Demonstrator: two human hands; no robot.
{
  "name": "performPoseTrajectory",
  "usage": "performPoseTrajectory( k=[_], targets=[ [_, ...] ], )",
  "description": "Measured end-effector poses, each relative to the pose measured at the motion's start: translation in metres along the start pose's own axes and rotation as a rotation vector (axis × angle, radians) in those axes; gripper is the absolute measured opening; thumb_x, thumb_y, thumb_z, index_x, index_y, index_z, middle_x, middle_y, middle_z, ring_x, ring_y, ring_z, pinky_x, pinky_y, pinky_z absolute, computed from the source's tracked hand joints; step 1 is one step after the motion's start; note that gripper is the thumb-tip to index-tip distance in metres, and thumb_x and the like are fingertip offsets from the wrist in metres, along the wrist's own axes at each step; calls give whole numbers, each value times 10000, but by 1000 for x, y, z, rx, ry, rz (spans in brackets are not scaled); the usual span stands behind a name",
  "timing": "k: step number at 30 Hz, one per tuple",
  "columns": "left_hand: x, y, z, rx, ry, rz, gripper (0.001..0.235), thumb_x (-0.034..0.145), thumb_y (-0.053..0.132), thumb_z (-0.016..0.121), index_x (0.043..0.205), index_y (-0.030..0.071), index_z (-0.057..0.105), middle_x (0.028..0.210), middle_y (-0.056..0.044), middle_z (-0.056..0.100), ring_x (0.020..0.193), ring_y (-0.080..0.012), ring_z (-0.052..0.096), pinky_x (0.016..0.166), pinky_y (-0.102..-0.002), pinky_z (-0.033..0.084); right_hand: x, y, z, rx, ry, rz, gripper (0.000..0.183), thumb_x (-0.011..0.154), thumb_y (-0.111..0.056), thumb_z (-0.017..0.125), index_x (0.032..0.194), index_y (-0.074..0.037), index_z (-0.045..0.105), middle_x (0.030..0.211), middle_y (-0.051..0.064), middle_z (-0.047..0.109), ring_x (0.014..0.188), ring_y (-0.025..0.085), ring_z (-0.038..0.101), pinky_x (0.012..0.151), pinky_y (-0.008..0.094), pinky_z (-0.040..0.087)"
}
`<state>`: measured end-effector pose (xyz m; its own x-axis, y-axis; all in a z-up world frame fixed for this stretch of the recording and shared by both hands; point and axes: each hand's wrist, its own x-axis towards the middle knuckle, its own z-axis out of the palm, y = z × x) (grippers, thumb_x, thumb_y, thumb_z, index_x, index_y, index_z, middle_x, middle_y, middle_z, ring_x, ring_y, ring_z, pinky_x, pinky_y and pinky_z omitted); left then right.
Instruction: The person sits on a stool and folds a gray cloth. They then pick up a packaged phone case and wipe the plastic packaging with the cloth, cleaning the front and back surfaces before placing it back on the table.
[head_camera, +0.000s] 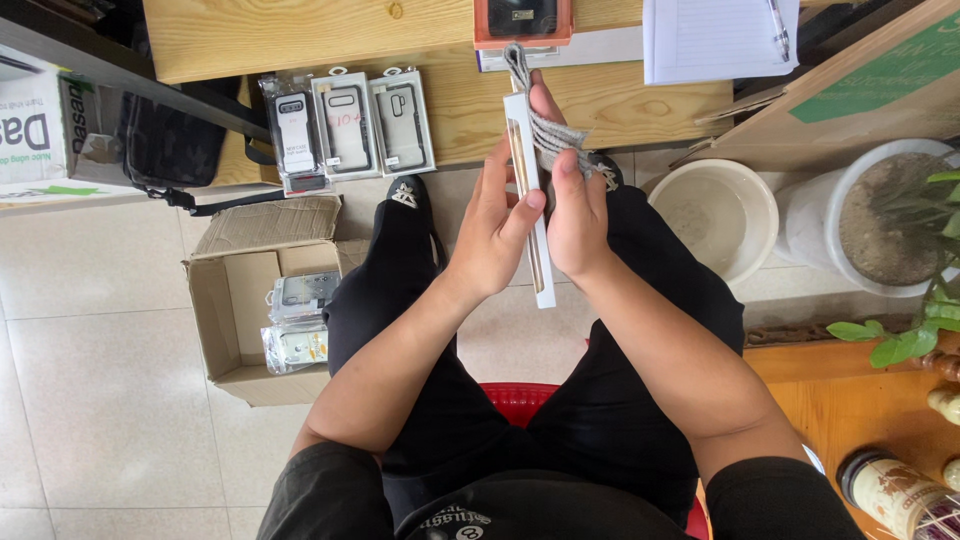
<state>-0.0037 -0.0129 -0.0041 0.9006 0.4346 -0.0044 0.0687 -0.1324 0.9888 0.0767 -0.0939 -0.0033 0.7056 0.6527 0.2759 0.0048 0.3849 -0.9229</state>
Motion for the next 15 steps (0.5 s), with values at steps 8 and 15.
performPoseTrajectory(
  k=[8,15],
  targets=[
    [0,1,-1,4,-11,-29,703,946,558,411,1482,120,286,1360,-97,513,1096,-201,568,877,-329,509,1,1,-2,-1,-62,-55,580,1116,-488,348,1514,-67,373,1642,103,248,1581,239,204,1369,421,172],
    [1,-2,0,-3,-18,-69,627,942,521,418,1411,109,351,1279,-63,564,1056,-189,592,875,-329,515,2,-2,1,-13,-44,-45,575,1120,-480,310,1512,-64,369,1634,115,262,1577,242,208,1369,421,148]
  ],
)
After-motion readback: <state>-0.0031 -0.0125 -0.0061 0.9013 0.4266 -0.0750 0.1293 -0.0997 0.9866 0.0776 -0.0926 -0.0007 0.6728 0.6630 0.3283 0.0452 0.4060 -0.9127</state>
